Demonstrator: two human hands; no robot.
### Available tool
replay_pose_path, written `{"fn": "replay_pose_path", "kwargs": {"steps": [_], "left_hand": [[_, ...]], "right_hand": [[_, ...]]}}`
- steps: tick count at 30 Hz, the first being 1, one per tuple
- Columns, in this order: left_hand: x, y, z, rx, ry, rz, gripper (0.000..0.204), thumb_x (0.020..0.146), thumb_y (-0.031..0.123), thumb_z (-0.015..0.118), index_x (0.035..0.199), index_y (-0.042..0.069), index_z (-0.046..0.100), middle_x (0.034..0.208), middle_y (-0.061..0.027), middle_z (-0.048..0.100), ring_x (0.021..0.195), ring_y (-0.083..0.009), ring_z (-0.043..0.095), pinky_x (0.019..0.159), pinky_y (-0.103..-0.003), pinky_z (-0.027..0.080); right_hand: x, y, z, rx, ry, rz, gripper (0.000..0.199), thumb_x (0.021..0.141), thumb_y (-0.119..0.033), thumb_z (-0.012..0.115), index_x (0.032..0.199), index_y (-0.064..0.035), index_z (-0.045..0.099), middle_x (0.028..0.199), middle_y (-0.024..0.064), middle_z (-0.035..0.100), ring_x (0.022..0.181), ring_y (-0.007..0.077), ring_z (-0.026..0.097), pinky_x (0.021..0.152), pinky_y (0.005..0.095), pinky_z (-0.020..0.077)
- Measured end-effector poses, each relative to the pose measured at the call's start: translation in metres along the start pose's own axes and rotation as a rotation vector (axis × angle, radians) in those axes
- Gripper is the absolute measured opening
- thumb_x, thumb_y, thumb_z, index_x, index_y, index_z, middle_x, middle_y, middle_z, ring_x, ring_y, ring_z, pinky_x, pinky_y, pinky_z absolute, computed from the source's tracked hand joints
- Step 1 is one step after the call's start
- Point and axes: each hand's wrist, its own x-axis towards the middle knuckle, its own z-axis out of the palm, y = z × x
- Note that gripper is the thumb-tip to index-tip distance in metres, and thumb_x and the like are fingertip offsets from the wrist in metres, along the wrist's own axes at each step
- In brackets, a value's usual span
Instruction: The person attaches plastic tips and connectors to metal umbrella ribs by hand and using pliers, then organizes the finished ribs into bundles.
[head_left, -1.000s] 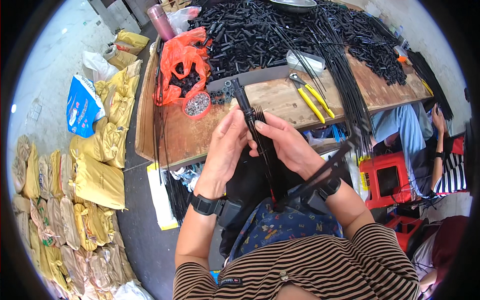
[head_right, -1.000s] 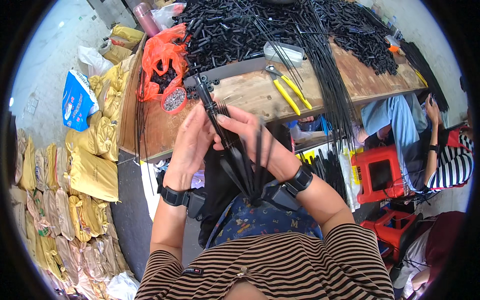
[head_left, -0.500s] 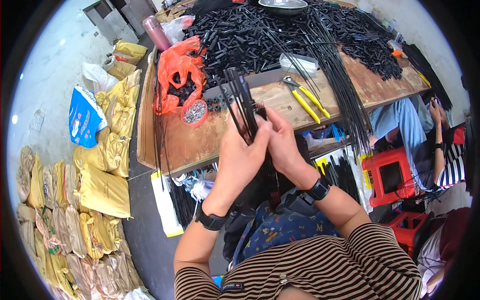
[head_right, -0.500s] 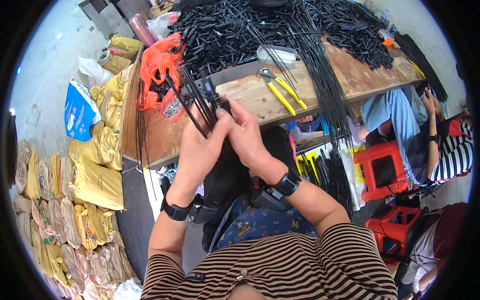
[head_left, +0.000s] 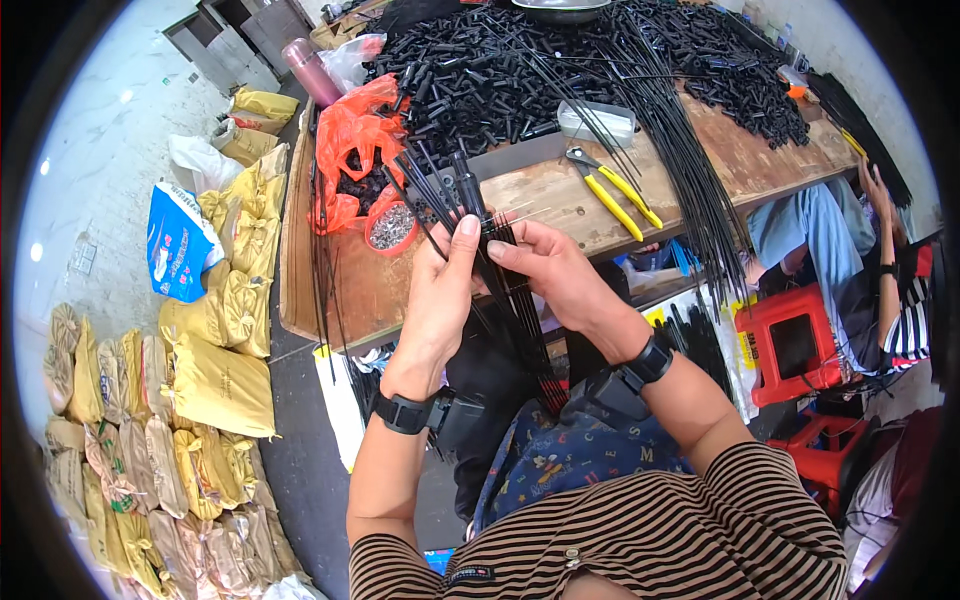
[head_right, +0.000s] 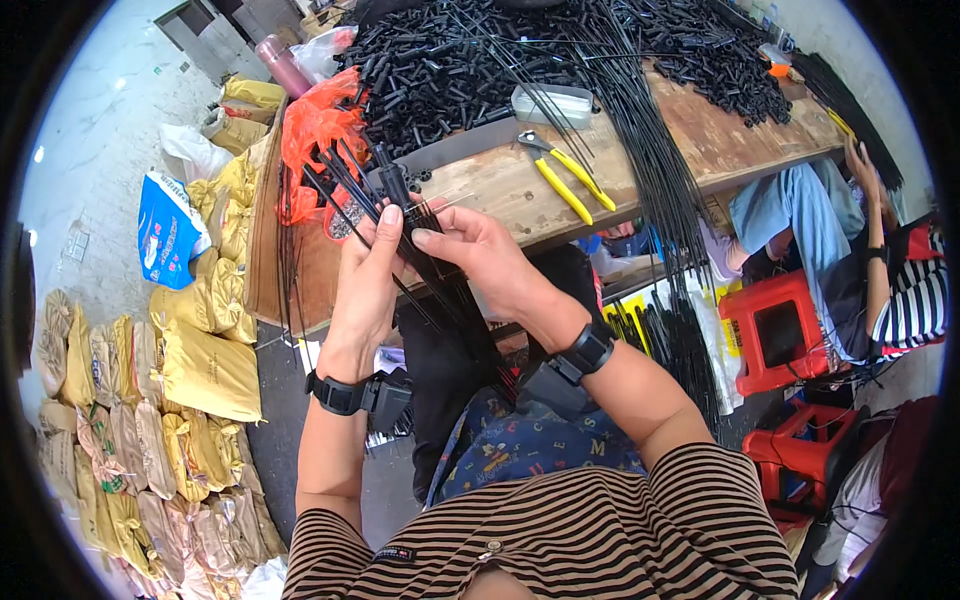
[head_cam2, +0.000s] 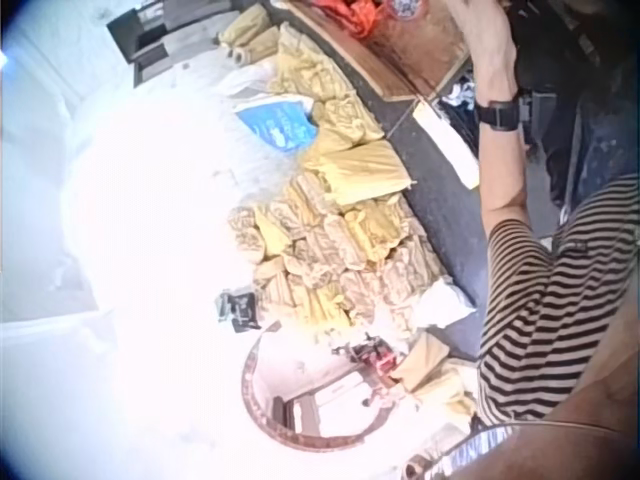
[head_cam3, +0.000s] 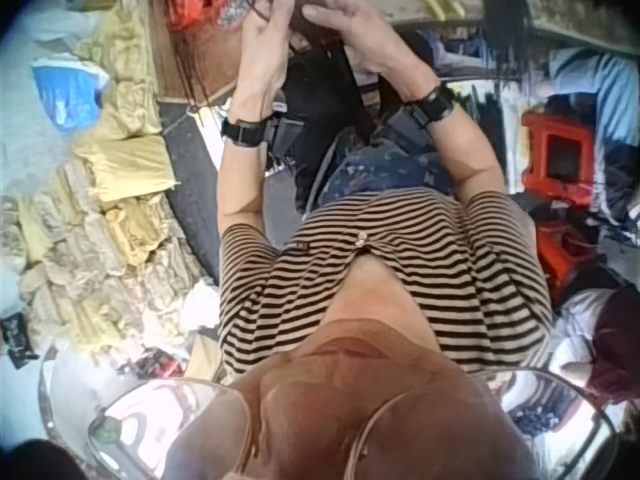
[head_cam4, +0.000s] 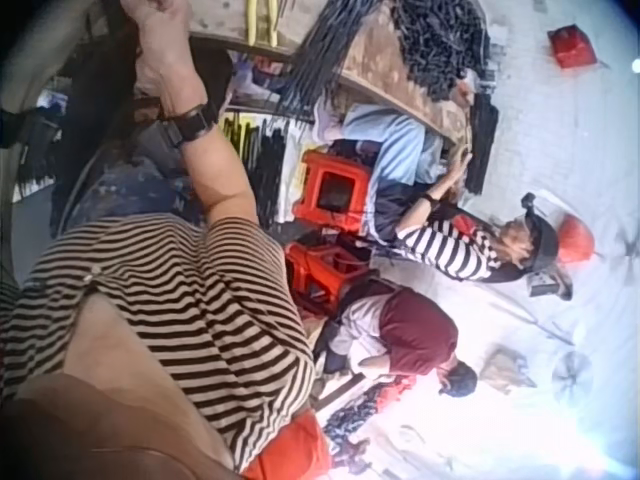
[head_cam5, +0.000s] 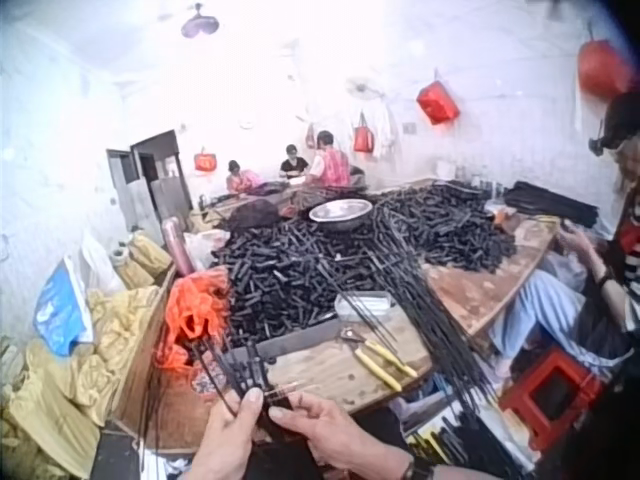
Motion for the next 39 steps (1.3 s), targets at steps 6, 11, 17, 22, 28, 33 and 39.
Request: {"fn": "replay_pose_path", "kwargs": {"steps": [6,11,17,22,28,33,39], "left_hand": [[0.008,-0.012,0.006,0.165,0.151,0.103,0.03,0.1,0.027,0.044,0.11,0.0,0.054,0.107,-0.0154,0.065,0.093,-0.0169,0.063,0.08,-0.029,0.051],[0.012,-0.005,-0.005,-0.007,0.071,0.148,0.033,0.099,0.03,0.045,0.109,-0.001,0.053,0.108,-0.0177,0.064,0.099,-0.0202,0.061,0.091,-0.034,0.046],[0.011,-0.002,-0.011,-0.047,0.015,0.127,0.034,0.099,0.031,0.045,0.109,0.0,0.055,0.111,-0.0172,0.064,0.101,-0.0197,0.061,0.09,-0.032,0.047],[0.012,-0.003,-0.021,-0.163,-0.072,0.096,0.037,0.099,0.034,0.045,0.113,0.001,0.054,0.119,-0.0187,0.06,0.107,-0.0211,0.06,0.09,-0.033,0.05],[0.018,-0.013,-0.029,-0.116,-0.041,0.073,0.036,0.097,0.033,0.05,0.117,0.003,0.054,0.115,-0.0136,0.062,0.102,-0.0168,0.06,0.088,-0.031,0.049],[0.016,-0.013,-0.025,0.046,0.151,0.167,0.025,0.095,0.025,0.056,0.106,0.002,0.06,0.103,-0.009,0.066,0.085,-0.0116,0.061,0.079,-0.027,0.049],[0.013,-0.013,-0.018,-0.259,0.122,0.122,0.026,0.096,0.025,0.054,0.104,0.002,0.061,0.095,-0.0079,0.066,0.086,-0.0125,0.061,0.078,-0.027,0.048]], "right_hand": [[0.002,0.011,0.011,-0.2,0.06,-0.183,0.01,0.092,-0.011,0.059,0.093,-0.0016,0.06,0.085,-0.0011,0.062,0.079,0.0034,0.055,0.067,0.0222,0.0468],[0.003,0.001,0.015,-0.442,0.096,-0.213,0.013,0.092,-0.014,0.059,0.09,-0.0014,0.061,0.078,-0.0044,0.056,0.073,0.0014,0.048,0.063,0.0197,0.0418],[0.013,0.003,0.01,-0.403,0.021,-0.173,0.016,0.093,-0.018,0.058,0.09,-0.0024,0.062,0.077,-0.0055,0.055,0.071,0.0009,0.046,0.06,0.0197,0.0391],[0.017,0.0,0.005,-0.239,-0.115,0.032,0.017,0.094,-0.02,0.057,0.09,-0.0036,0.061,0.078,-0.0054,0.056,0.071,0.0014,0.047,0.061,0.0203,0.0403],[0.015,0.02,0.016,-0.233,0.03,-0.206,0.016,0.092,-0.018,0.06,0.088,-0.0027,0.059,0.077,-0.0046,0.056,0.069,0.0019,0.047,0.06,0.0205,0.0405],[0.012,0.026,0.021,-0.519,0.201,-0.288,0.015,0.09,-0.016,0.062,0.087,-0.0018,0.059,0.077,-0.0038,0.057,0.069,0.0022,0.048,0.059,0.0211,0.041],[0.011,0.021,0.017,-0.21,0.095,-0.176,0.013,0.088,-0.013,0.065,0.081,-0.0027,0.061,0.079,-0.0041,0.059,0.072,0.0018,0.049,0.064,0.0195,0.0416]]}}
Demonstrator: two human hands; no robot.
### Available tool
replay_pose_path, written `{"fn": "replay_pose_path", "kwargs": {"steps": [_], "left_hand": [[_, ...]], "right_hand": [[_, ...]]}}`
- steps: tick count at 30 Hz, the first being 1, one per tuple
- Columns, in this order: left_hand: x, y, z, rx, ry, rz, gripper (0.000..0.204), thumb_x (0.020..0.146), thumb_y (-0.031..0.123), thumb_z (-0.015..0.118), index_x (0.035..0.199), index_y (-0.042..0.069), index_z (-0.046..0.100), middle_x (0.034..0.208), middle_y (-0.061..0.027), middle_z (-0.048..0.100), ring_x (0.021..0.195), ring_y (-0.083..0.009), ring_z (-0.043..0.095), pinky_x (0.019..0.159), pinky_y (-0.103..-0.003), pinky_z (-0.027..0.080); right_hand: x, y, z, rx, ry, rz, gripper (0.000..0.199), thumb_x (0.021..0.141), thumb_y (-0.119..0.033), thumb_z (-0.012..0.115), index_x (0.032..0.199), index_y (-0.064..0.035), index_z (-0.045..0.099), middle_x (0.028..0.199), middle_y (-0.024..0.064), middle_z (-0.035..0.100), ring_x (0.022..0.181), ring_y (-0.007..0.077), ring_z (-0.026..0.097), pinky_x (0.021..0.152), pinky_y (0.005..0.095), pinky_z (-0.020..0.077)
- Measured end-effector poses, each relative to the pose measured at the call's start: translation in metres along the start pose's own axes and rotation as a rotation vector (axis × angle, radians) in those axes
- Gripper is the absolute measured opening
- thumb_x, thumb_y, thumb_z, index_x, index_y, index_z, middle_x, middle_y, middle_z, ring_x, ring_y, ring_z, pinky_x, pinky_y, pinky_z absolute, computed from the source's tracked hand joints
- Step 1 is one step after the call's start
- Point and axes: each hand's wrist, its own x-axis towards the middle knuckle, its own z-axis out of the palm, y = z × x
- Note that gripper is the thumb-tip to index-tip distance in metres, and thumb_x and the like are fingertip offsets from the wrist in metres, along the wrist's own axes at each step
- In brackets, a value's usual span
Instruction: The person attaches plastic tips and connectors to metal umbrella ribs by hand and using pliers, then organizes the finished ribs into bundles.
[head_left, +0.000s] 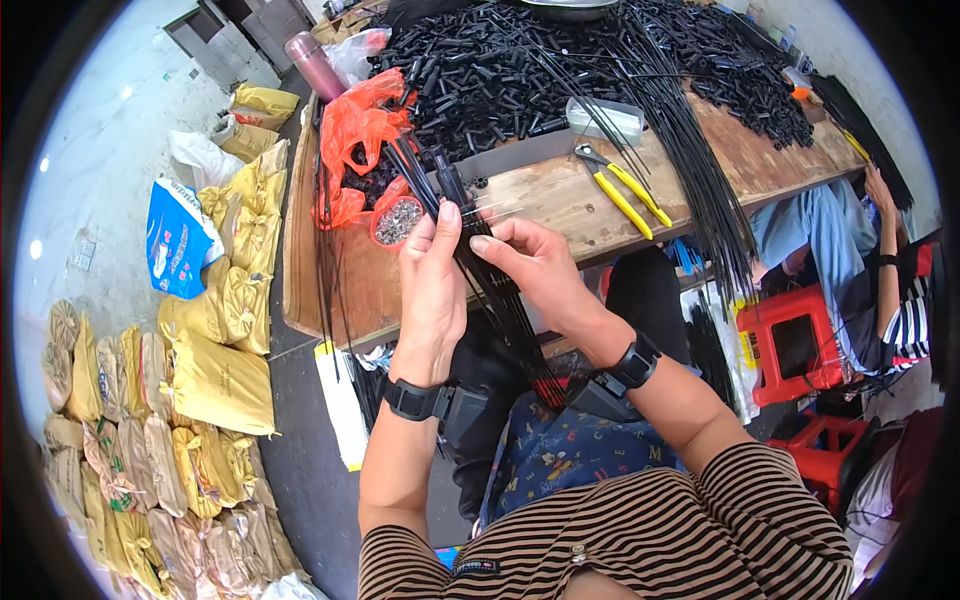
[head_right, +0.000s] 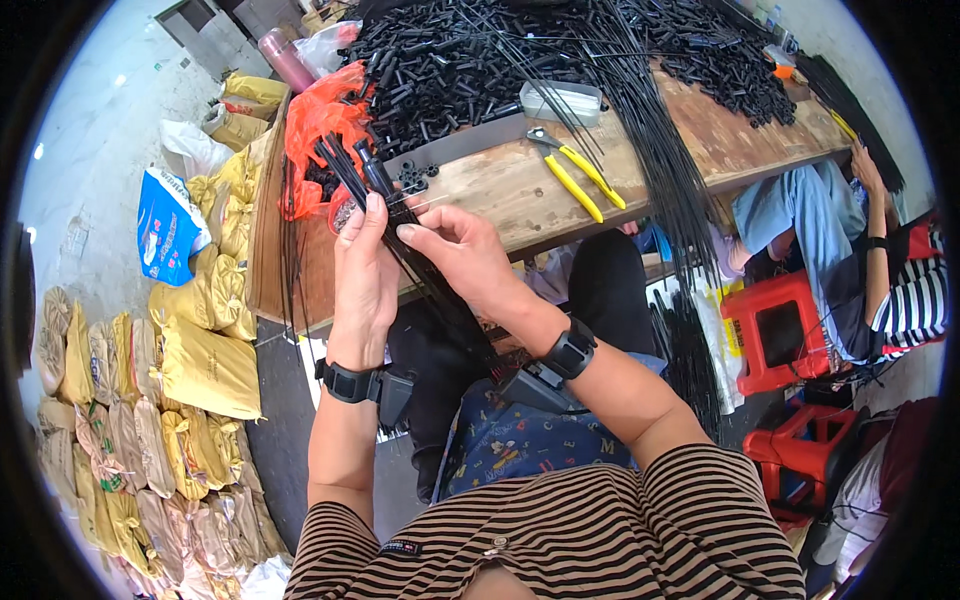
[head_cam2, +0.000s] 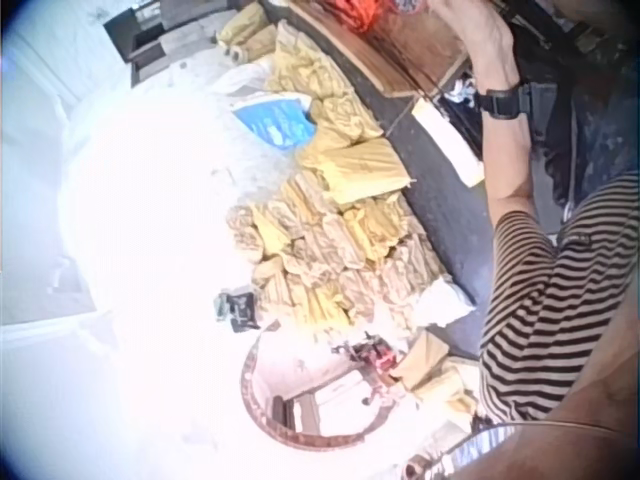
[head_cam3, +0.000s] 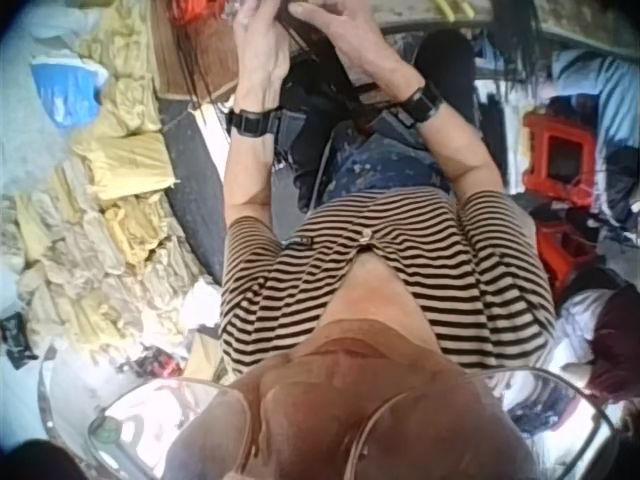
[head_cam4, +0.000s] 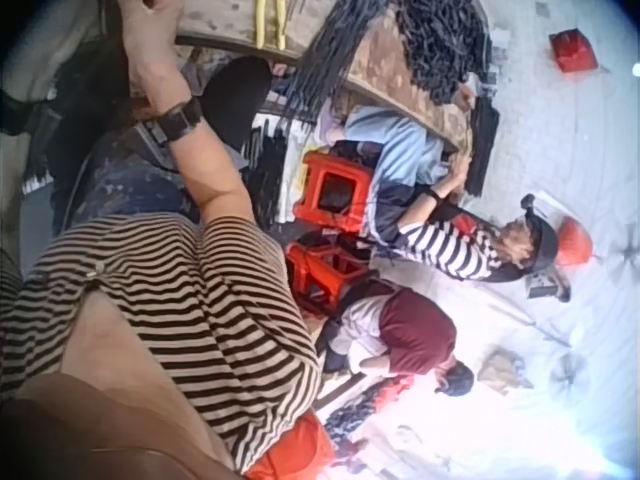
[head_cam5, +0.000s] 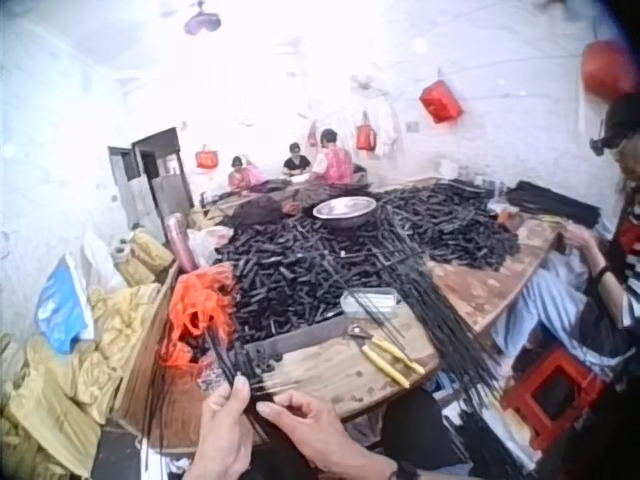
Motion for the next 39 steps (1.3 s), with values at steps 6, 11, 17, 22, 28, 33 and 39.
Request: {"fn": "replay_pose_path", "kwargs": {"steps": [6,11,17,22,28,33,39], "left_hand": [[-0.003,-0.002,0.0,-0.003,-0.032,0.001,0.027,0.096,0.026,0.054,0.106,0.002,0.061,0.094,-0.0074,0.066,0.086,-0.0123,0.062,0.079,-0.027,0.049],[0.001,-0.006,-0.004,0.172,-0.029,0.079,0.023,0.095,0.024,0.056,0.104,0.003,0.061,0.092,-0.0059,0.067,0.082,-0.0101,0.062,0.075,-0.025,0.05],[-0.004,0.003,0.004,0.045,-0.075,-0.057,0.028,0.096,0.027,0.054,0.106,0.001,0.06,0.099,-0.0124,0.067,0.087,-0.0144,0.064,0.079,-0.027,0.052],[-0.002,-0.013,0.011,-0.079,-0.022,-0.001,0.034,0.095,0.033,0.053,0.108,0.002,0.055,0.104,-0.0187,0.065,0.094,-0.0212,0.064,0.083,-0.033,0.052],[-0.004,-0.012,0.005,-0.13,-0.074,-0.051,0.039,0.094,0.036,0.054,0.112,0.002,0.053,0.109,-0.0206,0.062,0.1,-0.0233,0.062,0.087,-0.036,0.051],[-0.006,-0.008,0.002,-0.032,-0.064,-0.047,0.039,0.094,0.033,0.055,0.114,0.0,0.051,0.109,-0.0195,0.063,0.099,-0.0226,0.063,0.087,-0.036,0.051],[-0.004,-0.007,-0.001,0.024,0.005,-0.01,0.03,0.095,0.028,0.055,0.106,0.001,0.059,0.102,-0.013,0.066,0.089,-0.0165,0.064,0.08,-0.032,0.052]], "right_hand": [[0.002,-0.003,-0.005,0.03,-0.065,0.053,0.005,0.088,-0.011,0.065,0.087,-0.0063,0.063,0.081,-0.0065,0.059,0.074,0.0001,0.049,0.066,0.0177,0.0409],[0.005,-0.006,-0.01,0.053,-0.083,0.098,0.011,0.087,-0.01,0.066,0.094,-0.0034,0.061,0.087,-0.0039,0.06,0.081,0.003,0.053,0.071,0.0198,0.0442],[0.002,-0.01,-0.004,0.1,-0.064,0.047,0.013,0.085,-0.007,0.067,0.096,-0.0036,0.06,0.092,-0.001,0.061,0.084,0.0052,0.056,0.076,0.0219,0.0471],[0.001,-0.001,-0.005,0.132,-0.033,0.007,0.011,0.084,-0.005,0.067,0.091,-0.0041,0.058,0.092,0.0005,0.061,0.085,0.0054,0.056,0.076,0.0216,0.0468],[0.001,0.001,-0.008,0.177,-0.038,0.036,0.013,0.084,-0.005,0.067,0.09,-0.0046,0.056,0.09,0.001,0.06,0.083,0.0063,0.056,0.076,0.0219,0.0466],[0.001,-0.002,-0.004,0.122,-0.029,0.073,0.016,0.084,-0.007,0.068,0.097,-0.0041,0.058,0.092,0.0003,0.061,0.084,0.0065,0.056,0.077,0.0229,0.0462],[0.002,-0.023,-0.012,0.064,-0.175,0.338,0.025,0.086,-0.016,0.067,0.108,-0.0028,0.063,0.097,-0.0004,0.063,0.087,0.006,0.056,0.081,0.0241,0.0447]]}}
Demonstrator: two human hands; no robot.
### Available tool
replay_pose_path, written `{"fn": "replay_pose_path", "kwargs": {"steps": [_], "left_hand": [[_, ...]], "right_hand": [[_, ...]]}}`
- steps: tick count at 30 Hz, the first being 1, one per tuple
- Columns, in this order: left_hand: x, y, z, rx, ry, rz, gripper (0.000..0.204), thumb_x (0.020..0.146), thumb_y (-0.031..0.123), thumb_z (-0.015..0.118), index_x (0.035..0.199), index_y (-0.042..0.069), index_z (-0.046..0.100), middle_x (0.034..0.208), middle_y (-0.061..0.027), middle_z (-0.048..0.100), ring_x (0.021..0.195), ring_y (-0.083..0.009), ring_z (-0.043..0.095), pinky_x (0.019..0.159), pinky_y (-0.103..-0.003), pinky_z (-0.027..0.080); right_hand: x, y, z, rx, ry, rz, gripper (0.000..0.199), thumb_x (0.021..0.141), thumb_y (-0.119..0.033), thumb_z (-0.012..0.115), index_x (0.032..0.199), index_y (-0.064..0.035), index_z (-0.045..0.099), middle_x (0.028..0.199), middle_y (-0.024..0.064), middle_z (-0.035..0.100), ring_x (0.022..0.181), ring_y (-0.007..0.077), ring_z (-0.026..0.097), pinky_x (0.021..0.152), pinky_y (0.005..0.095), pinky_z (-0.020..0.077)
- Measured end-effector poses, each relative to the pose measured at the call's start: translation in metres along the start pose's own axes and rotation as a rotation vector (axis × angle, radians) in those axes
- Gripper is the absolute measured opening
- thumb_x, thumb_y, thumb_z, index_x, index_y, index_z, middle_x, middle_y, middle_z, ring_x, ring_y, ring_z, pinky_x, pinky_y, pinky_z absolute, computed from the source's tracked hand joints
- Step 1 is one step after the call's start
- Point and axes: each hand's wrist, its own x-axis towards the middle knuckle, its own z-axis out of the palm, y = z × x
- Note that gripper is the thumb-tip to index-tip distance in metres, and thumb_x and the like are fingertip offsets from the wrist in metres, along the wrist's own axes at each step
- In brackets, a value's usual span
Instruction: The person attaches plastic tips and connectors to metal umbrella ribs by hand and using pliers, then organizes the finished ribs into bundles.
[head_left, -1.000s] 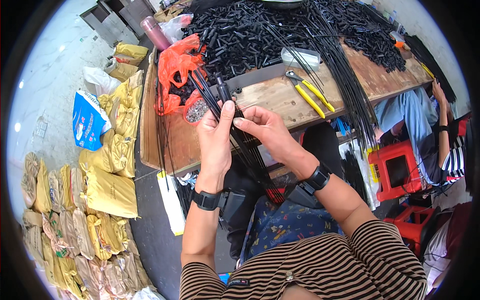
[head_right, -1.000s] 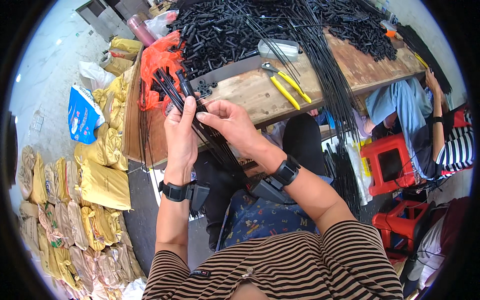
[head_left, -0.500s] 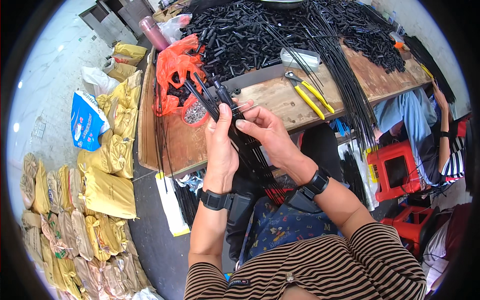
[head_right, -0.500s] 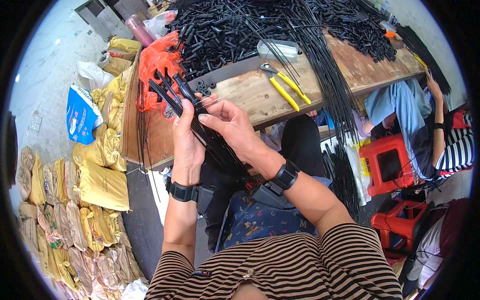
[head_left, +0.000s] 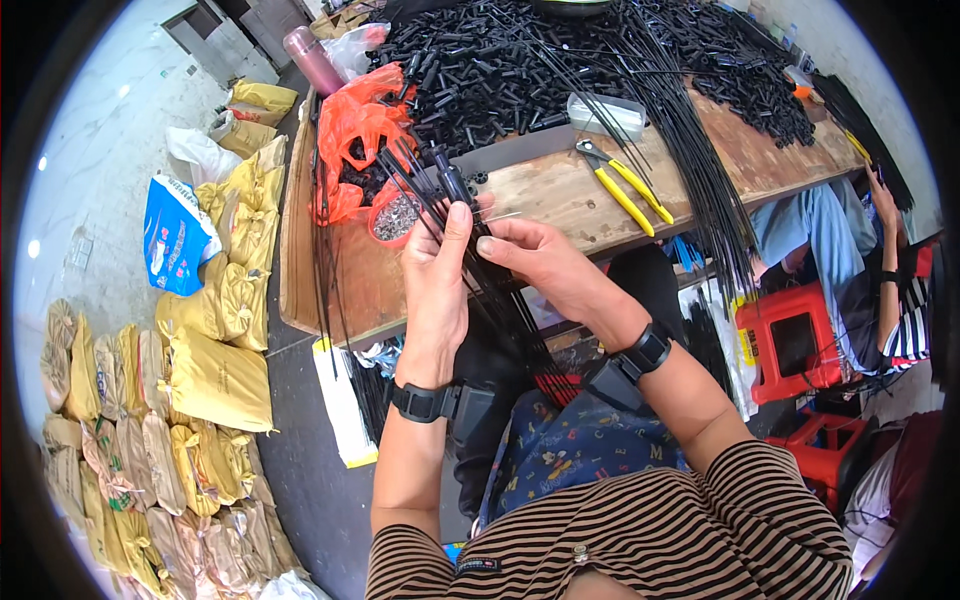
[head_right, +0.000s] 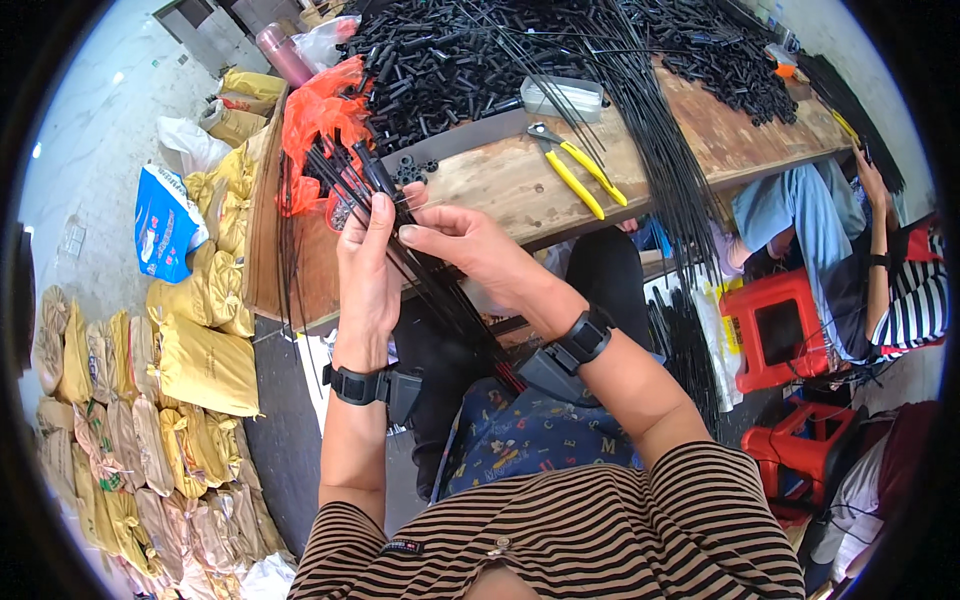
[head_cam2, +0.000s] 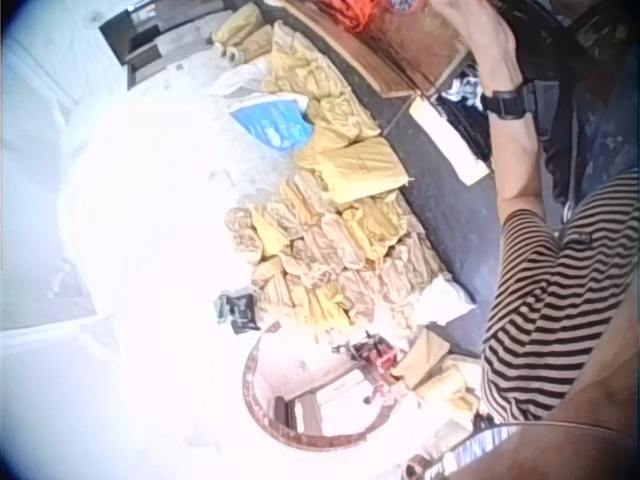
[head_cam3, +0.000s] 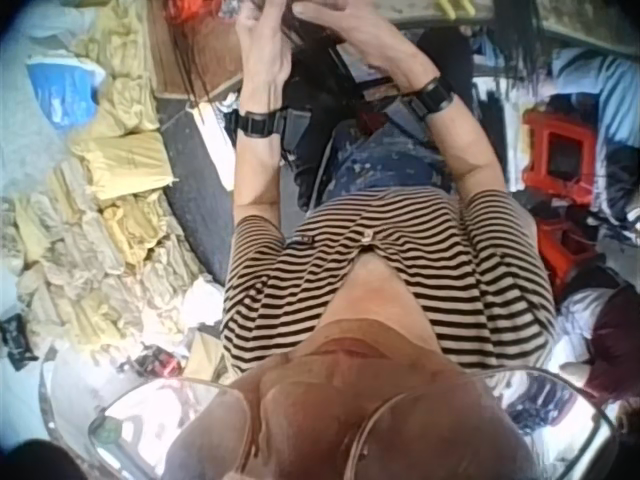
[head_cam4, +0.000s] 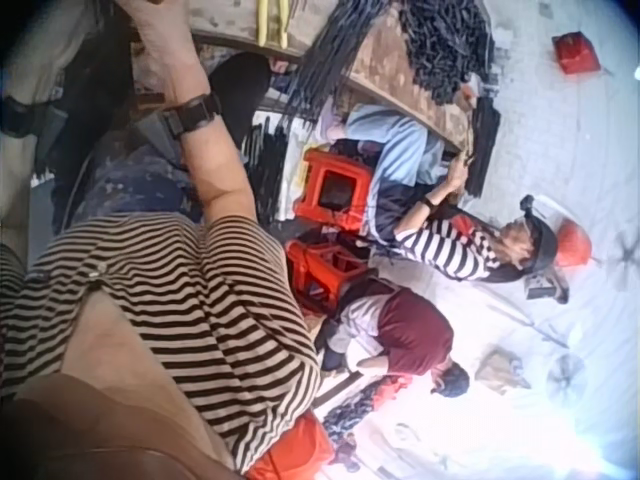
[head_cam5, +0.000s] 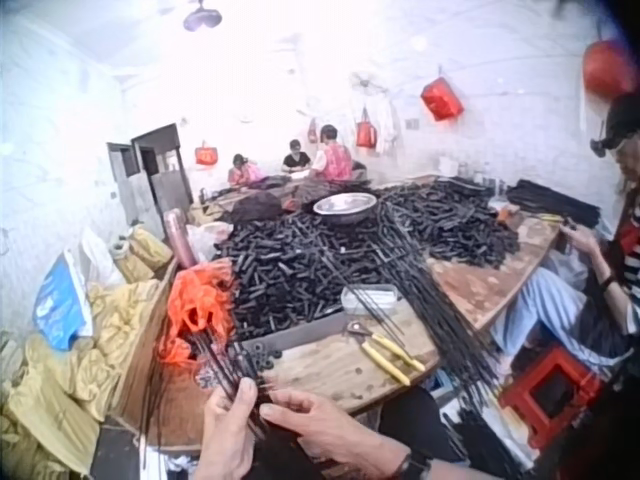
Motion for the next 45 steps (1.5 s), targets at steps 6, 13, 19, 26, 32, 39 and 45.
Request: {"fn": "replay_pose_path", "kwargs": {"steps": [6,13,19,26,32,39,45], "left_hand": [[-0.001,0.002,0.01,-0.023,0.015,0.043,0.02,0.095,0.023,0.057,0.099,0.004,0.063,0.093,-0.0071,0.067,0.082,-0.0101,0.061,0.073,-0.024,0.05],[-0.004,0.001,0.007,-0.05,-0.018,0.018,0.032,0.096,0.031,0.053,0.106,0.001,0.06,0.095,-0.0108,0.067,0.085,-0.0149,0.064,0.077,-0.028,0.051],[-0.002,0.002,0.004,0.087,-0.03,0.068,0.036,0.097,0.033,0.051,0.109,0.0,0.057,0.097,-0.0127,0.066,0.087,-0.0173,0.064,0.079,-0.03,0.052],[-0.003,0.006,0.007,-0.008,-0.087,0.063,0.034,0.099,0.033,0.046,0.107,0.002,0.056,0.094,-0.0108,0.067,0.089,-0.0154,0.064,0.08,-0.029,0.05],[-0.007,0.004,0.008,0.0,-0.116,0.078,0.035,0.099,0.034,0.044,0.109,0.002,0.055,0.094,-0.0105,0.066,0.095,-0.0182,0.063,0.086,-0.032,0.049],[-0.009,0.009,0.005,-0.025,-0.157,0.057,0.035,0.099,0.034,0.045,0.109,0.001,0.056,0.095,-0.008,0.064,0.098,-0.0176,0.061,0.087,-0.032,0.048],[-0.005,0.004,-0.001,-0.105,-0.181,0.019,0.035,0.096,0.033,0.052,0.108,0.001,0.056,0.093,-0.0059,0.062,0.096,-0.015,0.059,0.087,-0.03,0.047]], "right_hand": [[0.004,0.012,-0.001,0.058,0.098,-0.157,0.02,0.087,-0.015,0.067,0.101,-0.0016,0.067,0.1,-0.0008,0.064,0.091,0.0055,0.056,0.083,0.0229,0.0439],[0.006,0.018,0.003,0.103,0.131,-0.249,0.017,0.086,-0.014,0.068,0.098,-0.0025,0.067,0.099,-0.0013,0.064,0.091,0.006,0.055,0.083,0.0232,0.0438],[0.004,0.014,0.01,0.1,0.117,-0.194,0.012,0.085,-0.012,0.069,0.093,-0.0034,0.066,0.093,-0.0019,0.062,0.089,0.0061,0.055,0.081,0.0231,0.0435],[0.002,0.017,0.02,0.116,0.18,-0.288,0.01,0.084,-0.01,0.07,0.09,-0.004,0.065,0.091,-0.0028,0.062,0.083,0.0049,0.055,0.077,0.0217,0.0441],[0.001,0.019,0.021,0.14,0.197,-0.3,0.009,0.084,-0.01,0.069,0.089,-0.0041,0.065,0.091,-0.003,0.062,0.083,0.0044,0.055,0.077,0.0216,0.0445],[-0.004,0.019,0.026,0.121,0.2,-0.322,0.007,0.084,-0.009,0.069,0.087,-0.0039,0.064,0.089,-0.0035,0.061,0.081,0.0032,0.054,0.073,0.0212,0.0447],[-0.001,0.023,0.026,0.023,0.218,-0.463,0.008,0.084,-0.008,0.069,0.086,-0.0019,0.064,0.087,-0.0043,0.06,0.076,0.0023,0.053,0.069,0.0196,0.0443]]}}
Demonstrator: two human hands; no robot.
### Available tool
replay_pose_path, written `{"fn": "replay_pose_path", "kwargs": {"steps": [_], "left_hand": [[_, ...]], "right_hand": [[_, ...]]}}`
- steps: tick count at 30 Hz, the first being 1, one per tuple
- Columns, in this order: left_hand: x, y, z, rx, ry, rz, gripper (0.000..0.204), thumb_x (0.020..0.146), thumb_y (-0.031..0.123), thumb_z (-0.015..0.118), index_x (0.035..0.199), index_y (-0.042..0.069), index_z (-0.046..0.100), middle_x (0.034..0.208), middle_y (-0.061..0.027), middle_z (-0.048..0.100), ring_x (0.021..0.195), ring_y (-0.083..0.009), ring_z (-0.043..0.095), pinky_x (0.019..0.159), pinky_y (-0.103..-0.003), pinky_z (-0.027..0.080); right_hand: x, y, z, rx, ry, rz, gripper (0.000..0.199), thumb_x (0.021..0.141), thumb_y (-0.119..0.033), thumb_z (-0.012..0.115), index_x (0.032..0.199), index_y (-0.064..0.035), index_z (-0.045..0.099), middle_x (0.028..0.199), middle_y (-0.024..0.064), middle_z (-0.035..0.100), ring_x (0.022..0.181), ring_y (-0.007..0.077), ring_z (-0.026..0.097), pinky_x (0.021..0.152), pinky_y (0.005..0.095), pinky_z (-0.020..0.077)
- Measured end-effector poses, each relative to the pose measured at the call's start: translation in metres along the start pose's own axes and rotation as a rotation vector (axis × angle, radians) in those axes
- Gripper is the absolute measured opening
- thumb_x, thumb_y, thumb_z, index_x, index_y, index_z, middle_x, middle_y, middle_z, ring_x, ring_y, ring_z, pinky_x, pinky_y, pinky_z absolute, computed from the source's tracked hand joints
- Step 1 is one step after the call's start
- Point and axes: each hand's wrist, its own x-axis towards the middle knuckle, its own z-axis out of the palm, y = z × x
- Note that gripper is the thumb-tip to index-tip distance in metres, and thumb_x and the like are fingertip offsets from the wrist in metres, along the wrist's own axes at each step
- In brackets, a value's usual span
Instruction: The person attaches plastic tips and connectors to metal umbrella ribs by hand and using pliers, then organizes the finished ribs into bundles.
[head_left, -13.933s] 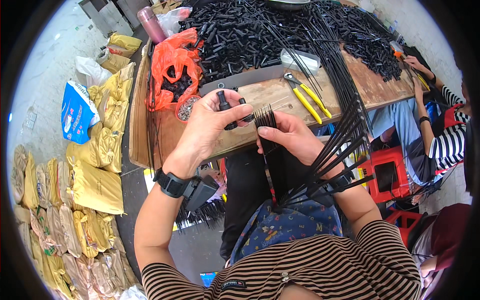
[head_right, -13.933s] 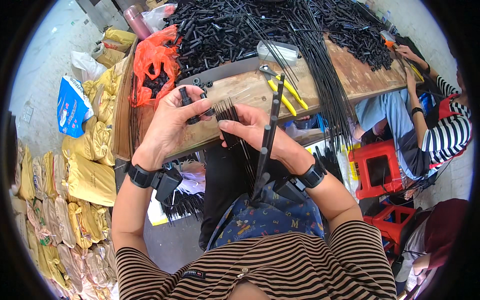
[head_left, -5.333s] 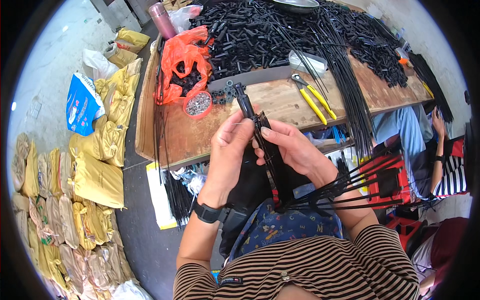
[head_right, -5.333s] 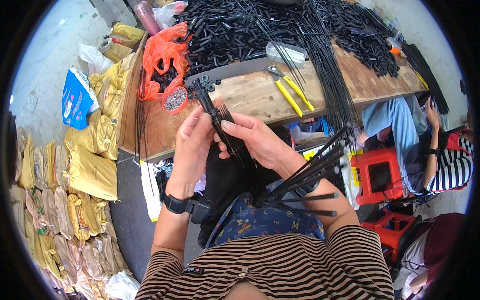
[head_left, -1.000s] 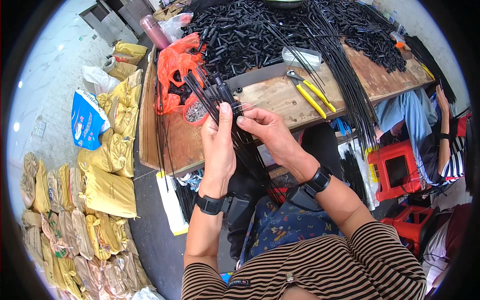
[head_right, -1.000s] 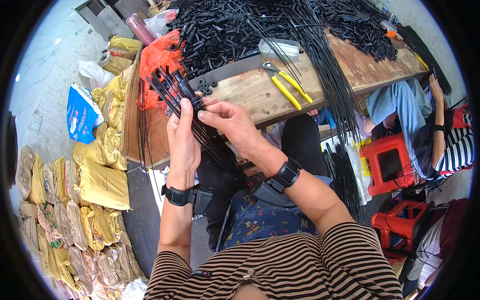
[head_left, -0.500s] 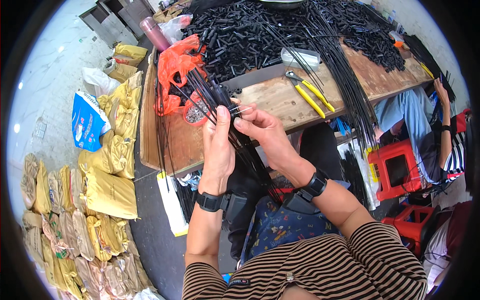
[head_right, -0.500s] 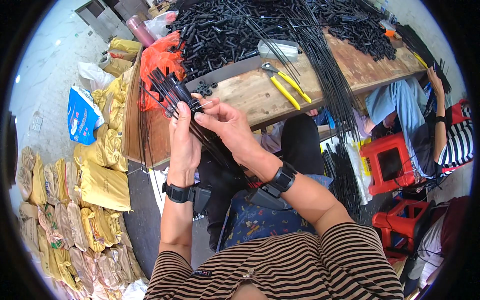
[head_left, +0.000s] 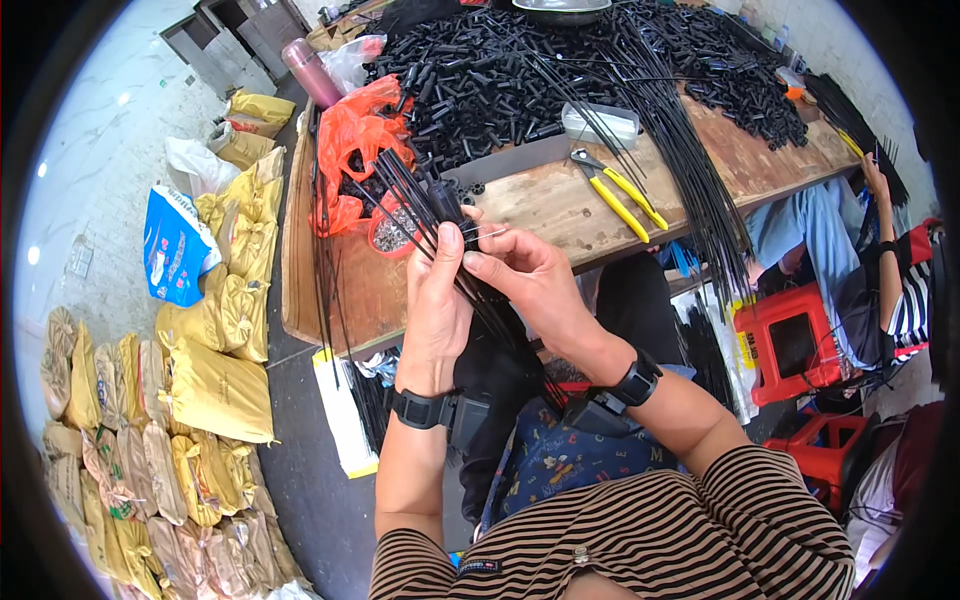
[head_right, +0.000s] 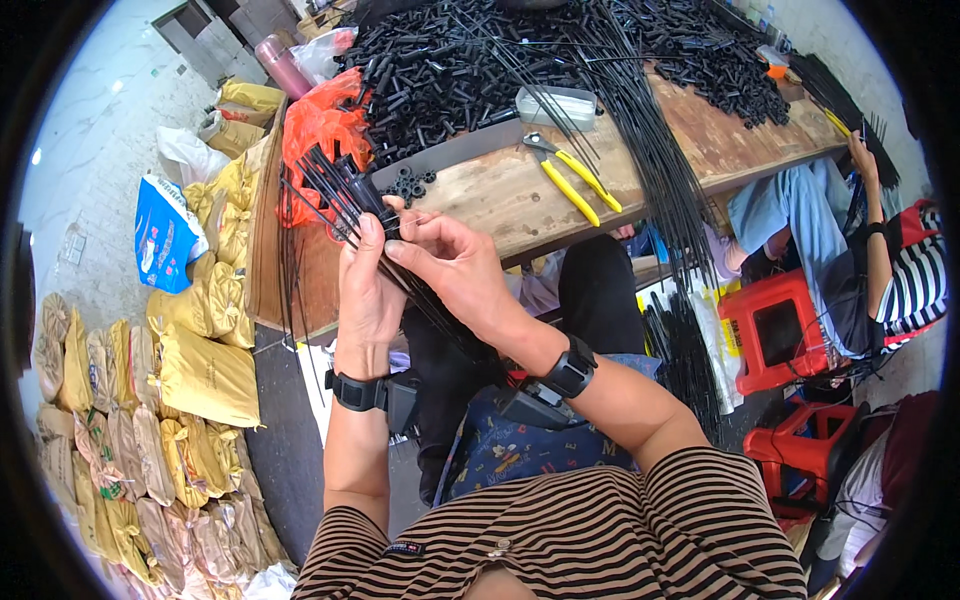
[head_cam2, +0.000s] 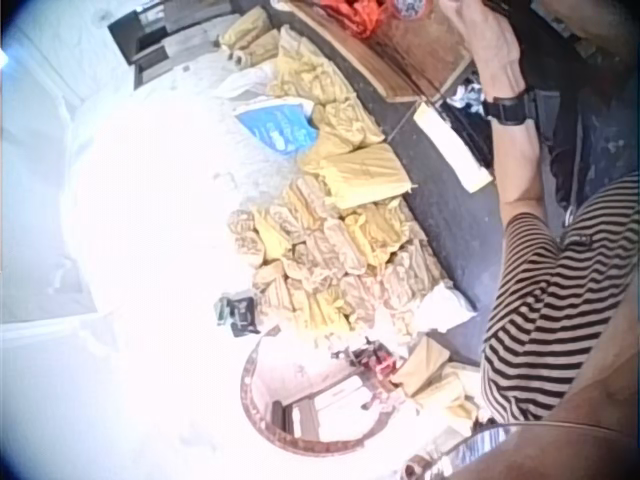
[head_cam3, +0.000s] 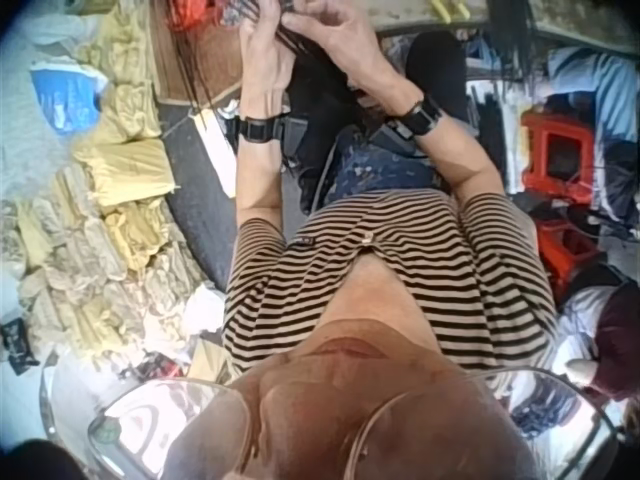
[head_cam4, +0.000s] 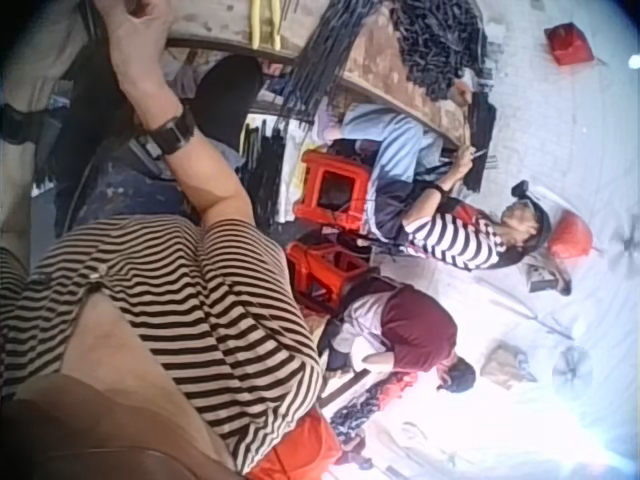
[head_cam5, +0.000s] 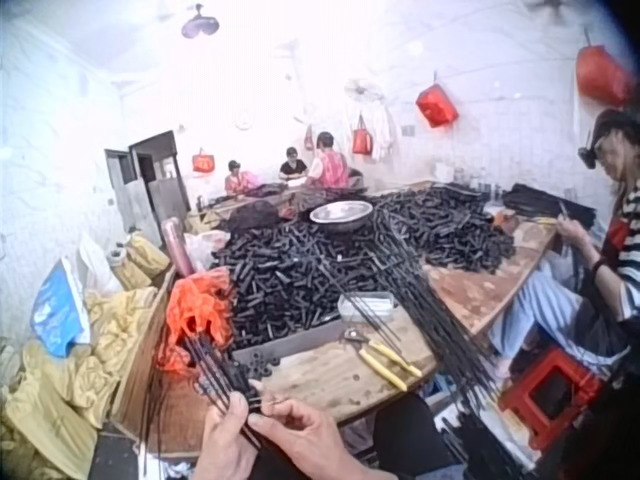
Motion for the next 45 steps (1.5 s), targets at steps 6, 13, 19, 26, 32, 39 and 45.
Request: {"fn": "replay_pose_path", "kwargs": {"steps": [6,13,19,26,32,39,45], "left_hand": [[0.0,-0.002,-0.002,-0.167,-0.064,-0.021,0.036,0.093,0.034,0.057,0.111,0.004,0.053,0.085,-0.0046,0.058,0.095,-0.0203,0.059,0.089,-0.035,0.046],[0.0,0.002,0.001,-0.141,-0.043,-0.065,0.033,0.093,0.033,0.058,0.111,0.007,0.052,0.082,-0.0022,0.055,0.085,-0.0141,0.056,0.079,-0.028,0.046],[-0.002,0.005,0.021,0.028,0.085,-0.03,0.032,0.098,0.036,0.048,0.112,0.008,0.051,0.079,0.0005,0.053,0.07,-0.0067,0.051,0.06,-0.021,0.04],[-0.003,0.004,0.027,0.139,0.077,0.017,0.033,0.1,0.037,0.04,0.108,0.008,0.051,0.074,0.0015,0.051,0.06,-0.0055,0.045,0.053,-0.022,0.036],[-0.003,0.0,0.026,0.16,0.108,0.056,0.031,0.101,0.035,0.039,0.109,0.005,0.047,0.067,0.0013,0.044,0.055,-0.0058,0.041,0.049,-0.021,0.034],[-0.004,-0.001,0.031,0.235,0.082,0.073,0.03,0.101,0.032,0.04,0.108,0.004,0.046,0.066,0.0009,0.043,0.052,-0.0058,0.04,0.047,-0.021,0.032],[-0.003,0.001,0.031,0.145,0.113,0.007,0.035,0.099,0.038,0.043,0.108,0.005,0.049,0.07,-0.0012,0.047,0.053,-0.0086,0.042,0.05,-0.024,0.036]], "right_hand": [[-0.002,-0.026,-0.009,-0.174,-0.112,0.136,0.01,0.083,-0.008,0.07,0.088,-0.0006,0.065,0.083,-0.0042,0.061,0.077,0.0022,0.053,0.069,0.0194,0.044],[-0.002,-0.065,-0.03,-0.612,-0.098,0.147,0.027,0.079,-0.02,0.073,0.093,0.0007,0.063,0.078,0.0024,0.064,0.072,0.0077,0.057,0.064,0.0249,0.0474],[0.001,-0.053,-0.01,-0.675,-0.068,-0.009,0.039,0.08,-0.027,0.073,0.099,0.0025,0.058,0.075,0.0089,0.065,0.069,0.0137,0.063,0.063,0.0281,0.0503],[0.003,-0.054,-0.006,-0.381,-0.044,0.056,0.018,0.088,-0.011,0.062,0.092,0.0062,0.058,0.073,0.0097,0.066,0.068,0.0124,0.065,0.059,0.0267,0.0508],[-0.008,-0.057,-0.009,-0.829,-0.055,-0.388,0.007,0.085,-0.004,0.061,0.09,0.0012,0.062,0.076,0.0095,0.065,0.067,0.0168,0.066,0.059,0.0291,0.0504],[0.01,-0.059,-0.026,-1.102,-0.082,-0.775,0.007,0.082,-0.003,0.063,0.089,-0.0008,0.064,0.08,0.01,0.065,0.067,0.0185,0.063,0.058,0.0314,0.0479],[0.009,-0.043,-0.038,-0.741,-0.049,-0.261,0.012,0.083,-0.01,0.063,0.089,0.0004,0.065,0.081,0.012,0.065,0.071,0.0242,0.063,0.062,0.032,0.0474]]}}
